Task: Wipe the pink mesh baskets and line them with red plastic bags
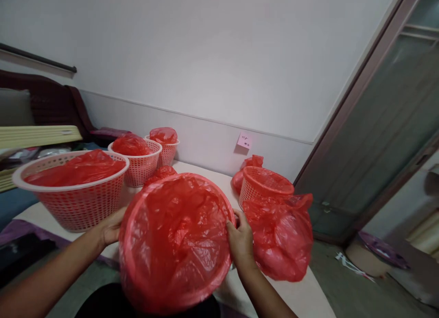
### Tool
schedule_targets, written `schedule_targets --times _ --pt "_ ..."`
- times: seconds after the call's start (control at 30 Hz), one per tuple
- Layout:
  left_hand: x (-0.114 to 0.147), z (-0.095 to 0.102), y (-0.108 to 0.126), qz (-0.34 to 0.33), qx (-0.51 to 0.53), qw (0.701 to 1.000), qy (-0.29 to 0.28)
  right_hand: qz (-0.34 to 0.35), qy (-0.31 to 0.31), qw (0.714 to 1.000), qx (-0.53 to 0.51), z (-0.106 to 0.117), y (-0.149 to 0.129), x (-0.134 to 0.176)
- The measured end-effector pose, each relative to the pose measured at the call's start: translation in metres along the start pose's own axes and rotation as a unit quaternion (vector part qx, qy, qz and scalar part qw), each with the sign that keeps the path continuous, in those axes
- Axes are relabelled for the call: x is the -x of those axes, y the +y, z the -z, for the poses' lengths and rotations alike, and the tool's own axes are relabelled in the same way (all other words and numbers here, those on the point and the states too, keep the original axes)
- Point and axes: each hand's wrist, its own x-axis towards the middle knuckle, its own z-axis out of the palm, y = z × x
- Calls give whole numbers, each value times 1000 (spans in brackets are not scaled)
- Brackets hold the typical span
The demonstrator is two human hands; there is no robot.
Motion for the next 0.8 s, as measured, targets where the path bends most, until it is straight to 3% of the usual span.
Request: schedule_targets --times 0.17,0.4,0.5,0.8 --pt "16 3 -9 -59 -29 998 15 -30 36 999 17 -1 4 -10" --pt "42 -1 -14 -133 -101 986 23 -70 31 996 -37 -5 14 -16" --pt "39 2 -20 -141 -131 981 13 -103 23 991 -83 -7 19 -18" --pt "9 1 -52 -106 -36 993 22 -156 -4 967 -200 -11 15 -14"
